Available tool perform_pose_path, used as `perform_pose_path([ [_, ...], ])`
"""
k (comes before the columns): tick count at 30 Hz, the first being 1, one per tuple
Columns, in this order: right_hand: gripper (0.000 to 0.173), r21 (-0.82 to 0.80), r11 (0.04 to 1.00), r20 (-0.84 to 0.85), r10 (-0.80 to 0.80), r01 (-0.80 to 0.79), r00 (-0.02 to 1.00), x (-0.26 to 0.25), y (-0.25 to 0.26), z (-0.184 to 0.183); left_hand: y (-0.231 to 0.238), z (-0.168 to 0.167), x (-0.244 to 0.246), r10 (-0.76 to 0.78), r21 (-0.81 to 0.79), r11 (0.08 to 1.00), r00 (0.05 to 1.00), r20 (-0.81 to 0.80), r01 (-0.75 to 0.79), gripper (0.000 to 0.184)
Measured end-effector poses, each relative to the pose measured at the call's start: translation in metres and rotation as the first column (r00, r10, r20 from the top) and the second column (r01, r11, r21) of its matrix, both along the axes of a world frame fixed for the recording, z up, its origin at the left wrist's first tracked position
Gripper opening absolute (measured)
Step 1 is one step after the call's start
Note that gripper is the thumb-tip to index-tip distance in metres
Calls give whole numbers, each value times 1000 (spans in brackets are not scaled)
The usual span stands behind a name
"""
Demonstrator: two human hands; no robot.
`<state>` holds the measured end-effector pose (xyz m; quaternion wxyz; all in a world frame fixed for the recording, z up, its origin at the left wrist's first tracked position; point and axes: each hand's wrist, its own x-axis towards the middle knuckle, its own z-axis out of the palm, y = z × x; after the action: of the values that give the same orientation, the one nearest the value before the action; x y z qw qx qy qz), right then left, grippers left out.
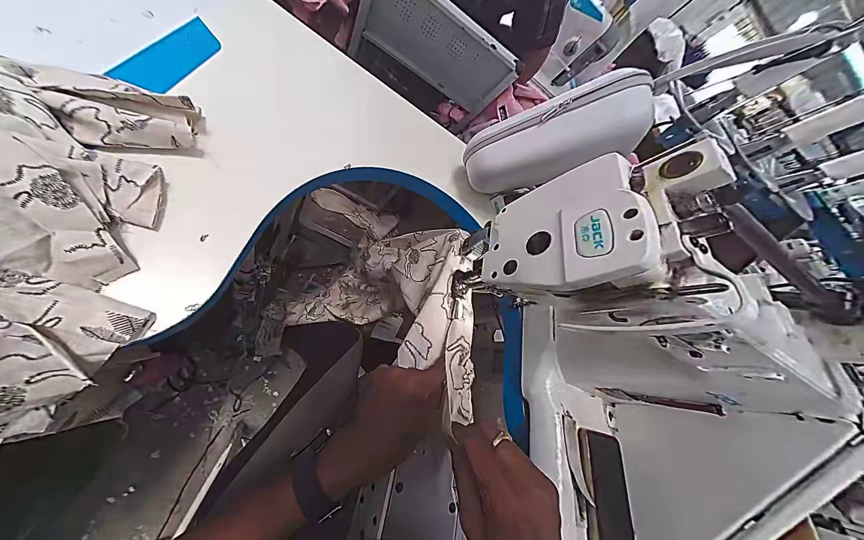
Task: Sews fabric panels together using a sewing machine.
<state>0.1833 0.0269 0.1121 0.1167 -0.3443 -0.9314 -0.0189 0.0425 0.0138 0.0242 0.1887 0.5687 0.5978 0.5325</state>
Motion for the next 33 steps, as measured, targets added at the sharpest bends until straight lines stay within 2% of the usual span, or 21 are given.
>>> perform_pose_path([
  [4, 21, 207, 978, -54, 17, -5, 998, -2, -2, -15, 4, 1, -5, -55, -26, 998, 998, 39, 56, 24],
  [7, 21, 288, 957, -92, 62, -33, 994, -2, 2, -24, 8, 5, -11, -128, -90, 986, 984, 126, 140, 28],
  [11, 23, 389, 921, -147, 96, -32, 985, -5, 13, -37, 12, 6, -13, -150, -112, 978, 969, 198, 175, 33],
  [16, 14, 384, 922, -246, 62, 38, 967, -14, 28, -44, 11, 5, -9, -142, -79, 983, 961, 237, 165, 23],
  [20, 14, 341, 940, -350, 101, 26, 931, -17, 44, -54, 15, -6, 5, 26, 59, 997, 977, 210, -39, 19],
  [24, 19, 302, 953, -456, 117, 29, 882, -22, 53, -67, 39, -15, 7, 172, 220, 955, 977, 126, -197, 20],
  [28, 21, 252, 961, -434, 7, 114, 901, -29, 62, -67, 61, -12, 2, 272, 225, 941, 961, -54, -254, 14],
  [30, 23, 220, 965, -391, -48, 144, 919, -32, 65, -66, 65, -10, 2, 259, 196, 952, 961, -102, -236, 10],
  [33, 22, 227, 965, -354, -42, 129, 934, -34, 62, -67, 58, -8, -1, 221, 209, 959, 965, -140, -189, 13],
])
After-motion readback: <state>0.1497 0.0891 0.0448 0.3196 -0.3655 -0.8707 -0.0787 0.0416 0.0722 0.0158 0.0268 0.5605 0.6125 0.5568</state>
